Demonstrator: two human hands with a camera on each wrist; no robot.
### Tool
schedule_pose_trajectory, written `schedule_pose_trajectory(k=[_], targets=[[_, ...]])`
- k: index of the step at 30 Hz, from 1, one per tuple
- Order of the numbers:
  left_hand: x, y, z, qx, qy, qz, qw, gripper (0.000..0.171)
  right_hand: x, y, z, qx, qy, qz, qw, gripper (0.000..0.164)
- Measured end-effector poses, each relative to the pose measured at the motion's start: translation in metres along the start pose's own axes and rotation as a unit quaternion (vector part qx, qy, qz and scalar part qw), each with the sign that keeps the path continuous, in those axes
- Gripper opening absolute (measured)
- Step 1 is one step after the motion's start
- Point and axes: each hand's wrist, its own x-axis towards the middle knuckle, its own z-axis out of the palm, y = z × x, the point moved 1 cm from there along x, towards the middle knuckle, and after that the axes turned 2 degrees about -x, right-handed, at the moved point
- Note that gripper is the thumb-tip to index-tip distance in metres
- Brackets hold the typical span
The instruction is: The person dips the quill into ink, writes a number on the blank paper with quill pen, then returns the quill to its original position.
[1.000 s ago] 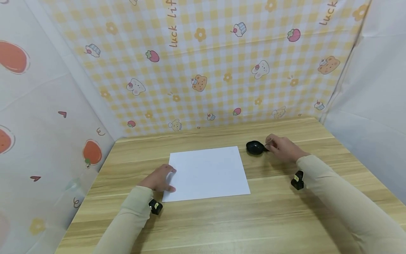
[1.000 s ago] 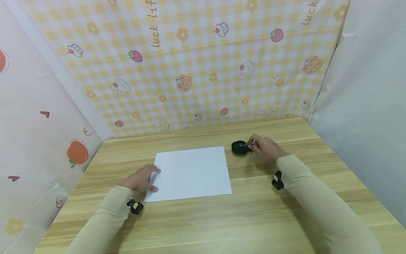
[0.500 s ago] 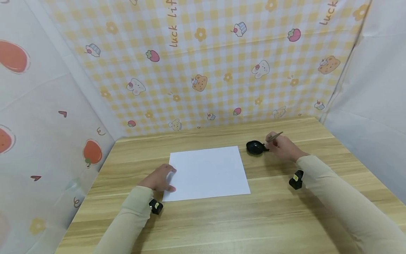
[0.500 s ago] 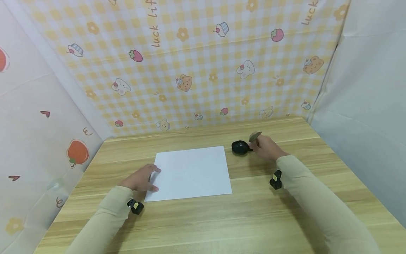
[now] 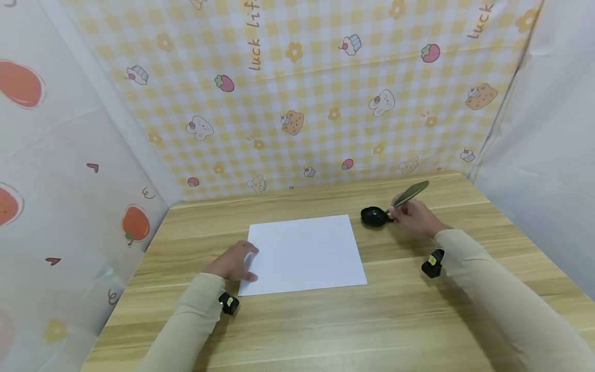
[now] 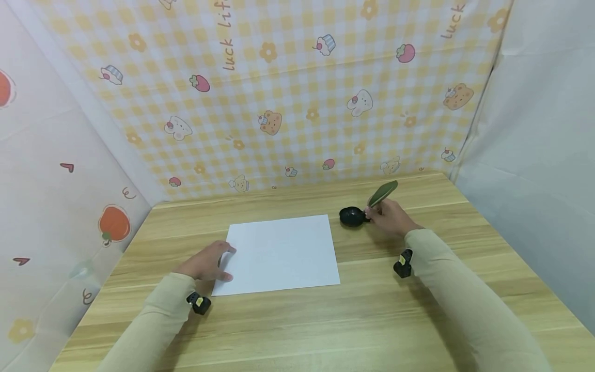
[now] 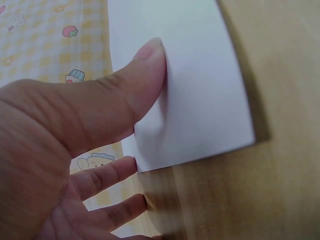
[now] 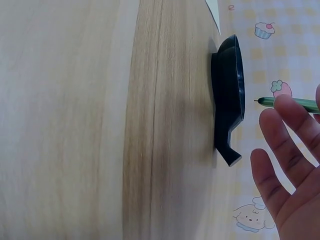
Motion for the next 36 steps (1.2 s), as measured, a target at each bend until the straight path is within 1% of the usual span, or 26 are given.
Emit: schedule_pose_trajectory(k=[3, 7, 9, 11, 15, 17, 23, 27, 36], targets=[[-0.0003, 0.0004, 0.0008, -0.002, 0.001, -0.002, 1.0000, 0.067, 0.0004, -0.0016, -0.0005, 0.002, -0.002, 0.031, 1.000, 0.012], [-0.0009, 0.0008, 0.0014, 0.001, 0.002, 0.003, 1.0000, 0.067, 0.0009, -0.0030, -0.0014, 0.029, -0.012, 0.085, 0.996, 0.019], [-0.0010, 0.0006, 0.0016, 0.003, 0.002, 0.003, 1.0000, 0.066, 0.0008, -0.0024, -0.0015, 0.046, -0.016, 0.103, 0.993, 0.022], [-0.0012, 0.0006, 0.0017, 0.005, 0.001, 0.004, 1.0000, 0.066, 0.0007, -0.0016, -0.0012, 0.059, -0.018, 0.112, 0.992, 0.023], [-0.0010, -0.0005, 0.0026, 0.004, 0.000, 0.001, 1.0000, 0.067, 0.0004, 0.0001, -0.0007, 0.086, -0.017, 0.116, 0.989, 0.025], [-0.0009, -0.0009, 0.0031, 0.001, 0.000, -0.005, 1.0000, 0.067, 0.0004, -0.0001, -0.0005, 0.094, -0.014, 0.116, 0.989, 0.026], [-0.0007, -0.0020, 0.0038, 0.004, 0.002, -0.002, 1.0000, 0.066, 0.0009, 0.0005, 0.0005, 0.112, -0.002, 0.125, 0.986, 0.027], [0.0002, -0.0028, 0.0040, 0.008, 0.002, 0.002, 1.0000, 0.067, 0.0014, 0.0006, 0.0010, 0.144, 0.005, 0.140, 0.980, 0.031], [0.0012, -0.0042, 0.0046, 0.011, -0.001, 0.002, 0.9999, 0.068, 0.0015, 0.0015, 0.0030, 0.201, -0.008, 0.181, 0.963, 0.044]])
